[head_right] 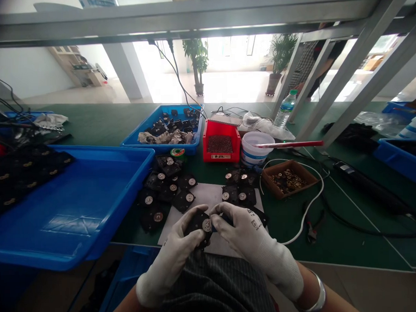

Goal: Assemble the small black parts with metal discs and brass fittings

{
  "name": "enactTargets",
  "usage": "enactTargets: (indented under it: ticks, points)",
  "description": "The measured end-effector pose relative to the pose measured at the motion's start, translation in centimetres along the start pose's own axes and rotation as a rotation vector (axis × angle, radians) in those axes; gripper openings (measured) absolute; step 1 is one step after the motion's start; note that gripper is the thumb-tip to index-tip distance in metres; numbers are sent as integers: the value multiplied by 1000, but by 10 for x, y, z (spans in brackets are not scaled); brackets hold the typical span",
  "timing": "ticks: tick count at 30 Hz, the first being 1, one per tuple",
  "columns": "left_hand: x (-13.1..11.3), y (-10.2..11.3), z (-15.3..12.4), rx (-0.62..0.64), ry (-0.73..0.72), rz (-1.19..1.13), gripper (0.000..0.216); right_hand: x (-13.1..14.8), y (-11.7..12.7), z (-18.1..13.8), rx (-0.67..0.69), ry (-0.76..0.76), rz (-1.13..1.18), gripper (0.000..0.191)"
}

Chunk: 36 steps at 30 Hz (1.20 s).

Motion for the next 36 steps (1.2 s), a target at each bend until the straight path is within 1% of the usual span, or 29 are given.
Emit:
enactTargets:
  ticks: [5,9,16,22,28,36]
  points:
    - [6,5,16,11,-5,37,59,-8,2,10,-42,-34,-88,26]
    - [9,7,27,4,-18,45,58,-13,3,19,-40,-50,-126,25]
    - [12,8,25,-10,-3,58,56,-10,3,22,-14,-66,-188,24]
    - [17,10,27,-11,-10,38,59,-11,1,21,-7,-74,-189,25]
    - [15,8,25,-1,6,19,59,-10,-1,21,-14,-84,-187,24]
    - [17,12,27,4,-6,-15,58,-10,1,22,5,-82,-196,24]
Point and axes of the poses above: each hand's wrist, its own z-axis towards the middle knuckle, its own y-axis out of the back of the hand, x = y × z, the point moved 5 cm from there along z, towards the middle knuckle, and after that the axes turned 4 degrees about x, right-handed, at the moved point
